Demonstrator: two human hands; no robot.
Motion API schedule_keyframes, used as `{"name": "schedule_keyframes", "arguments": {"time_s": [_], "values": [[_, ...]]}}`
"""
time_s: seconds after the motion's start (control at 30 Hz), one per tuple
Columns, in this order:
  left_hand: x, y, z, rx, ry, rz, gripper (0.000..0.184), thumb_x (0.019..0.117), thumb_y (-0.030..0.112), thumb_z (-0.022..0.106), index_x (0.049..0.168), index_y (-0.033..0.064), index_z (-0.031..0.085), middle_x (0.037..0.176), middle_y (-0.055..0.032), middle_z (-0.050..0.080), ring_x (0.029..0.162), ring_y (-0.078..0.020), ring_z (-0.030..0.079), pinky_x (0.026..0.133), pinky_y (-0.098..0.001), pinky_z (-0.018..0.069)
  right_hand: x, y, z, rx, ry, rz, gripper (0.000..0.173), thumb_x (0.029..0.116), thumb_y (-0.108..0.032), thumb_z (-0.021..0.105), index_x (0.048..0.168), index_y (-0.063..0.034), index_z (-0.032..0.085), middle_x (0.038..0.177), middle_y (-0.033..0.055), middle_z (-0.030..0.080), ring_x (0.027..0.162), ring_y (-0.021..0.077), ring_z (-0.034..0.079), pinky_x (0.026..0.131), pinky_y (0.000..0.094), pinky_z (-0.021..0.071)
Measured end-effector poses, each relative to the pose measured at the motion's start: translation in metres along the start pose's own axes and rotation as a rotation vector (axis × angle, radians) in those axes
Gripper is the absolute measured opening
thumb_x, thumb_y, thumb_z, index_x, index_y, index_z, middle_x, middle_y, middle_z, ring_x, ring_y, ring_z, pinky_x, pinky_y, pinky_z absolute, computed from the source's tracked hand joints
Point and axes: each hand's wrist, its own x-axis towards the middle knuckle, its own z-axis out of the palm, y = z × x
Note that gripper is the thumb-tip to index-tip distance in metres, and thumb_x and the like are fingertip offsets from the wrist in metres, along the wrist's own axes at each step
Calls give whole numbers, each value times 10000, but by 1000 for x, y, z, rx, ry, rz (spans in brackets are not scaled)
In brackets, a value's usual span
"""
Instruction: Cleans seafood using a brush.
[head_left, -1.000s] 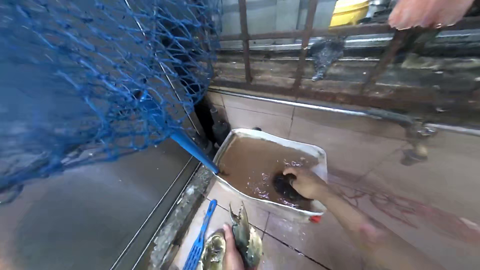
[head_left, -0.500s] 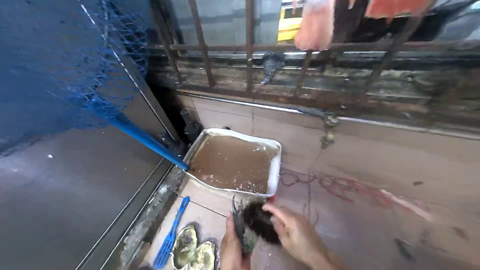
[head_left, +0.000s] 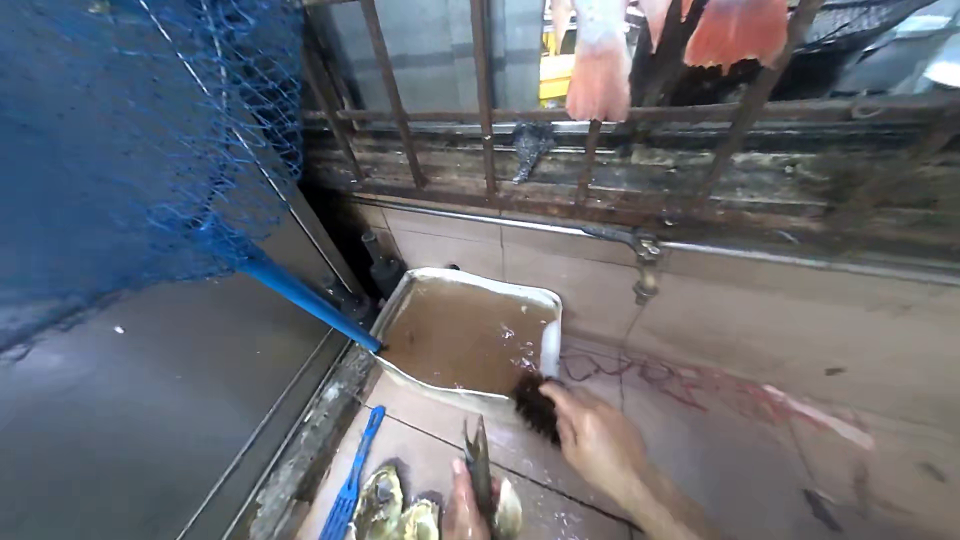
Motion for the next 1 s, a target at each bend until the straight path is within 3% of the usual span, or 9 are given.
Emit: {"name": "schedule_keyframes", "arguments": {"time_s": [0.07, 0.2, 0.3, 0.4, 0.47, 0.63, 0.73, 0.83, 1.0], "values": [[18, 2, -22, 34, -58, 169, 489, 1122, 309, 243, 1265, -61, 531, 879, -66, 665, 739, -125, 653, 719, -297, 577, 43, -35, -17, 205, -177, 243, 403, 1013, -198, 531, 1401, -252, 627, 1261, 88, 704, 1141, 285, 681, 964, 548, 539], [53, 16, -51, -90, -32, 361, 589, 1098, 450, 279, 1338, -42, 498, 971, -30, 691, 871, -106, 695, 844, -320, 601, 6, -91, 9, 216, -398, 110, 398, 1003, -197, 554, 1391, -143, 620, 1137, 189, 731, 1031, 398, 712, 862, 631, 551], [80, 31, -67, -486, -185, 281, 693, 902, 765, 493, 1074, 120, 679, 889, -30, 728, 896, -198, 721, 983, -444, 564, 2, -91, 21, 173, -502, -5, 370, 974, -157, 584, 1332, -109, 663, 1116, 209, 731, 1017, 426, 709, 842, 661, 543], [97, 27, -86, -802, -349, 152, 729, 817, 800, 576, 1128, 156, 719, 929, -58, 742, 991, -286, 725, 1047, -564, 510, 74, -70, 10, 167, -515, 99, 318, 974, -195, 611, 1274, -216, 713, 1212, 107, 717, 1139, 309, 672, 964, 597, 528], [105, 28, -93, -881, -434, 148, 746, 808, 796, 598, 1201, 171, 710, 999, -70, 749, 1075, -314, 707, 1075, -611, 468, 132, -51, 25, 11, -347, 240, 304, 993, -227, 615, 1287, -213, 691, 1161, 131, 721, 1085, 341, 681, 910, 602, 535], [108, 34, -95, -829, -467, 167, 691, 813, 701, 686, 1203, 131, 721, 1101, -105, 743, 1151, -309, 685, 1075, -541, 493, 171, -32, 60, -157, -537, 458, 337, 1022, -294, 582, 1192, -14, 661, 1125, 225, 678, 1057, 381, 662, 900, 588, 515], [103, 33, -79, -562, -238, 296, 680, 861, 623, 711, 1263, 83, 618, 1115, -132, 726, 1116, -293, 698, 1024, -464, 552, 143, -44, 30, 198, -477, 433, 275, 1013, -218, 566, 1238, -93, 660, 1129, 177, 683, 1050, 328, 655, 894, 569, 522], [88, 29, -36, -158, -76, 512, 517, 1010, 321, 590, 1390, -8, 470, 1254, -101, 670, 1124, -194, 681, 963, -391, 579, 91, -65, 20, 504, -464, 442, 356, 965, -171, 615, 1304, -65, 590, 1114, 168, 657, 997, 293, 644, 834, 513, 536], [53, 11, 17, -56, -92, 563, 475, 960, 130, 584, 1378, -48, 443, 1167, -70, 638, 985, -84, 661, 859, -290, 584, 32, -54, -12, 254, -589, 297, 332, 939, -218, 636, 1254, -116, 670, 1156, 162, 694, 1080, 345, 667, 886, 602, 534]]}}
